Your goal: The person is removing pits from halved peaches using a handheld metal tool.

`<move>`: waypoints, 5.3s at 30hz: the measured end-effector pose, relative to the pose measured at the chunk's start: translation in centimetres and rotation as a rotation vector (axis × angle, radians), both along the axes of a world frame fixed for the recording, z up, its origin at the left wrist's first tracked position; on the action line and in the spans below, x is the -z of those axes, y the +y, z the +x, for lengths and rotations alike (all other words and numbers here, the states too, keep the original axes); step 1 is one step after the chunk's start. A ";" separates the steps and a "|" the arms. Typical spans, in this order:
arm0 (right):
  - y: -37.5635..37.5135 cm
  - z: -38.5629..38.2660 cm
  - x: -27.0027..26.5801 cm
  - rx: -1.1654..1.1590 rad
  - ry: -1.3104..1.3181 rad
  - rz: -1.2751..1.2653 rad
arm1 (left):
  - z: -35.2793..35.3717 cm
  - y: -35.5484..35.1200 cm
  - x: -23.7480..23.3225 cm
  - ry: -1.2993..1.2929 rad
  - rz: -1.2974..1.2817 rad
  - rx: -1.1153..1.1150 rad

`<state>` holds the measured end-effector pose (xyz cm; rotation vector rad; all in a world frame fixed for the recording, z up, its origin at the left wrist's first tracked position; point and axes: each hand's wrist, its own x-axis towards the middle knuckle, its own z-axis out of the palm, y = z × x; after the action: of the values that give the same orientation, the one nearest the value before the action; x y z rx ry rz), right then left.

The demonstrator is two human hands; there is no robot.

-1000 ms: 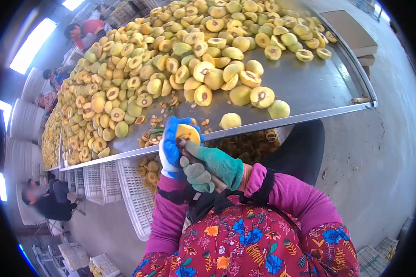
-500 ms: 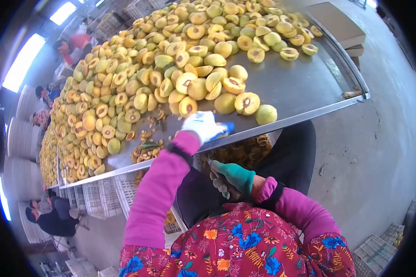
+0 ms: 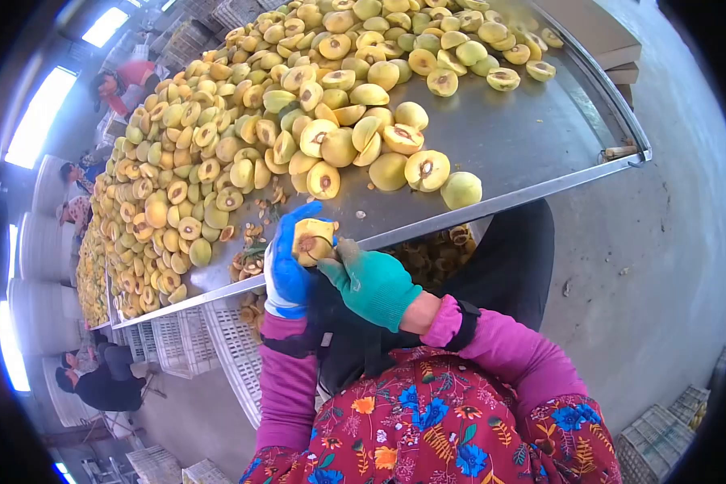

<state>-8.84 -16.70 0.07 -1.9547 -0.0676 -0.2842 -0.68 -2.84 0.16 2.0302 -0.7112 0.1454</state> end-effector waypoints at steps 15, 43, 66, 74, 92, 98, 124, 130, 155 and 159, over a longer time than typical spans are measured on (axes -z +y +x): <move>3.8 -1.0 -0.1 -0.106 0.415 0.546 | -1.8 -0.3 1.5 0.358 -0.595 0.013; -1.0 4.0 1.6 0.049 -0.097 -0.014 | 3.0 -0.6 -0.3 0.122 -0.263 -0.069; 1.8 0.0 -0.8 -0.408 0.759 1.111 | -1.0 -0.5 1.0 0.526 -0.659 -0.186; -0.8 0.0 2.3 -0.824 1.111 1.766 | -2.2 14.8 -1.0 0.388 -0.036 -0.727; -2.7 1.8 -0.8 -0.285 0.829 0.870 | 11.6 1.7 2.1 0.001 0.900 0.095; -0.5 3.8 1.4 0.011 -0.029 0.133 | 8.0 4.6 -0.8 1.033 -0.725 0.292; 5.3 1.9 2.0 0.039 0.189 0.269 | 0.3 0.6 1.8 0.186 -0.620 -0.105; 4.8 1.9 1.2 0.020 0.168 0.294 | -0.2 -0.3 1.5 0.186 -0.666 -0.196; 4.8 1.1 0.4 -0.032 0.616 0.696 | 1.1 0.6 1.6 0.350 -0.360 -0.029; 4.4 1.2 0.8 -0.096 0.469 0.557 | 0.7 0.3 1.3 0.536 -0.489 -0.182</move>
<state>-7.65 -12.30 -0.73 -1.4141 0.2035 0.2081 0.05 -2.50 -1.10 1.5553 -0.1305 -0.1116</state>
